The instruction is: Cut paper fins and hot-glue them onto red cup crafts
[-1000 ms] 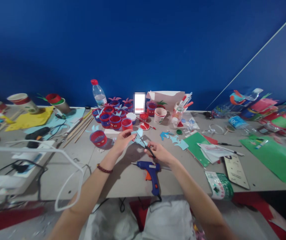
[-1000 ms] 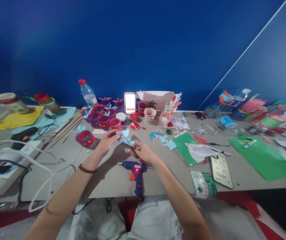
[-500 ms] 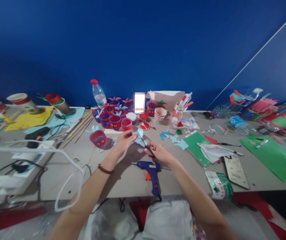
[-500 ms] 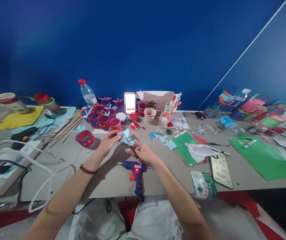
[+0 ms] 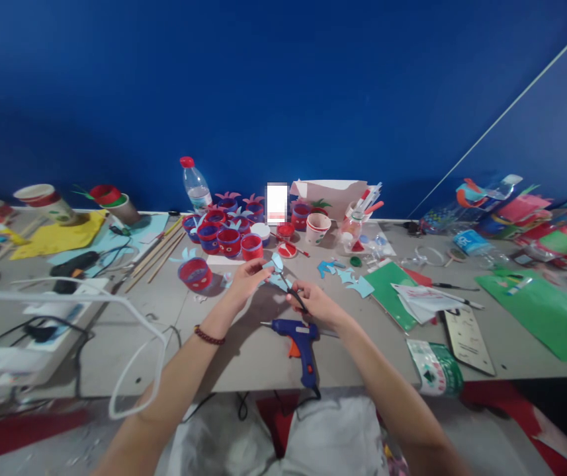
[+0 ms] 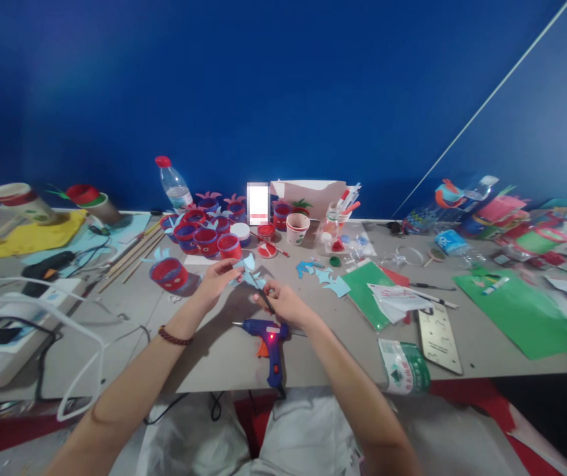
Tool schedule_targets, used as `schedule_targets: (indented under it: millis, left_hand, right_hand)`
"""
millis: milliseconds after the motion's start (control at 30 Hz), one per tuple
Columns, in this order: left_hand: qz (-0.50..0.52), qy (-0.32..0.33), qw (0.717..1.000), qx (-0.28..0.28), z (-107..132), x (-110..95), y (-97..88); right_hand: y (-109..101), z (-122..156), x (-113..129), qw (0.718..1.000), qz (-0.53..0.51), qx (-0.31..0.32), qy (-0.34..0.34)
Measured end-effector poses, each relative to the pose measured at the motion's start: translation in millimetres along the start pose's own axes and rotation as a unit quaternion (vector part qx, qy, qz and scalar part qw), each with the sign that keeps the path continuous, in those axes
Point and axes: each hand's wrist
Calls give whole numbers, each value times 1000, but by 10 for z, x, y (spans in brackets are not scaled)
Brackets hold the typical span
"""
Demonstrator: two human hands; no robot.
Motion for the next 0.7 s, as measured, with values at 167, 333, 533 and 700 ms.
schedule_targets:
  millis: [167,333,533,700]
  left_hand:
    - [-4,-10,1000,0,7,-10,-1]
    - [2,-9,1000,8,10,8,1]
    - [0,-7,1000,11,0,25,-15]
    - [8,-15,1000,-5,-23,55,-13]
  right_hand:
    - [-4,-6,2,1000,6,4,-7]
    - [8,4,32,1000,-2,-2,0]
    - [-2,-7,13,1000,6,-7,-6]
    - [13,-2,42,1000,-7,-13,0]
Point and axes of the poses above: each hand's wrist, its own z-axis away from the middle knuckle, its own y-axis out of the palm, x = y × z, and after that the axes turned 5 degrees about x, right-handed
